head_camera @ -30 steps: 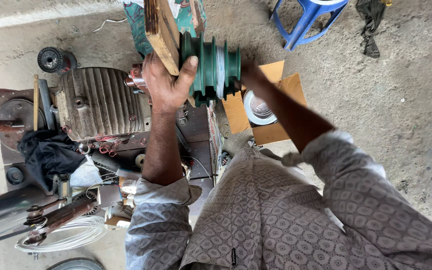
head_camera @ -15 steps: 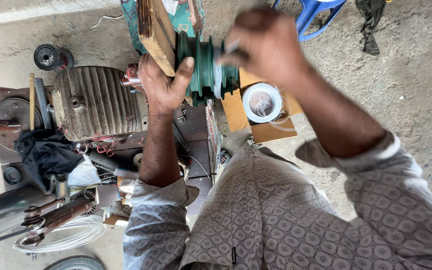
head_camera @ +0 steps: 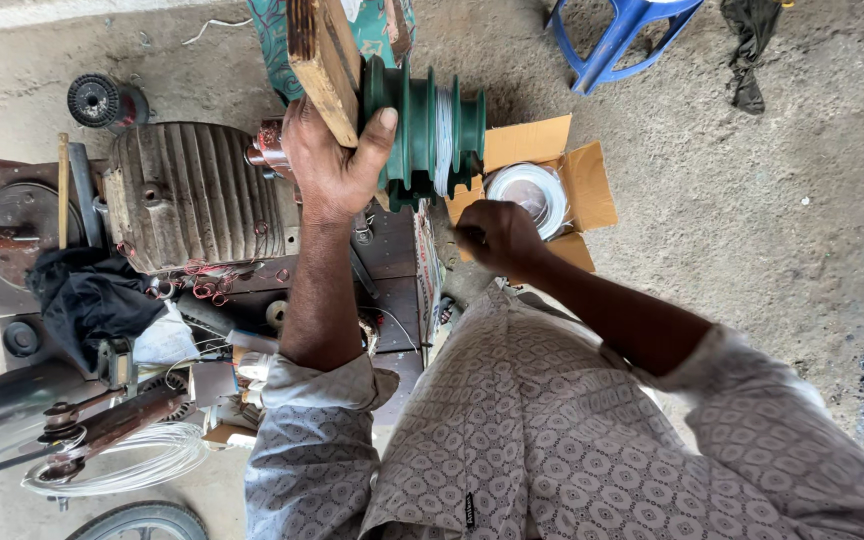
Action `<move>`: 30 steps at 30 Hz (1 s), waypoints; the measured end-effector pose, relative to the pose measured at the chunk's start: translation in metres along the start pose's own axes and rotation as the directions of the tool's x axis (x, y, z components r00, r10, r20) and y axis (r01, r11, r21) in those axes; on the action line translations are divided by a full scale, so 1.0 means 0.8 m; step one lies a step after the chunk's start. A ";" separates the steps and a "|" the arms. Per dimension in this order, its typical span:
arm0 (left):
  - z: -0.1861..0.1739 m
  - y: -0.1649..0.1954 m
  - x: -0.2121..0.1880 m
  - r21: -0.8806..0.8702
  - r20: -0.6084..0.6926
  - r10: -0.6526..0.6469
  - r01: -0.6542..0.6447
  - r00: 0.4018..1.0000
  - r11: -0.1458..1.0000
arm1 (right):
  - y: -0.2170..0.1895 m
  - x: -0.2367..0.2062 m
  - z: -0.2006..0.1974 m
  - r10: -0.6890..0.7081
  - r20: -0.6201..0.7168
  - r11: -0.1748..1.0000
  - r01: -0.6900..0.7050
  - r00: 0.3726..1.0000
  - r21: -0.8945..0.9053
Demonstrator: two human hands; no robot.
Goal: The person sits on the ground and unwinds white wire from a cardboard box, then winds it onto a green pulley attached to a motorized machine. The person uses both hands to guide the wire and rotate the pulley, continuing to wind the wire until the end of the clip.
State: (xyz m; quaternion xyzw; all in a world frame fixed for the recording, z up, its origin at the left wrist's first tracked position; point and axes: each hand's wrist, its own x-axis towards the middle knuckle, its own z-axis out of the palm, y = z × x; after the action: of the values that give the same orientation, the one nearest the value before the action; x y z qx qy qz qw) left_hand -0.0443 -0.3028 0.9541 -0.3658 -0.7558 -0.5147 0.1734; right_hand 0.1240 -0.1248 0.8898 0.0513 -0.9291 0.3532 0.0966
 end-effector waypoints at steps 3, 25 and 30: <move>0.000 -0.003 -0.002 0.009 -0.009 0.009 -0.009 1.000 1.000 | -0.050 0.010 -0.066 -0.348 0.049 0.884 0.345 0.936 -0.314; -0.003 0.009 0.004 -0.012 0.019 -0.013 0.013 1.000 1.000 | 0.001 0.008 -0.002 -0.102 -0.022 0.995 0.102 0.995 0.010; -0.004 0.007 0.004 -0.001 0.018 -0.003 0.003 1.000 1.000 | -0.079 0.042 -0.112 -0.466 0.139 0.663 0.449 0.874 -0.598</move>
State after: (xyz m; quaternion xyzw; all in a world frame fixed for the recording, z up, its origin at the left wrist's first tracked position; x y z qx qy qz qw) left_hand -0.0427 -0.3033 0.9614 -0.3694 -0.7576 -0.5121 0.1654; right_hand 0.1144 -0.1133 1.0034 0.2441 -0.9477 -0.0030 0.2056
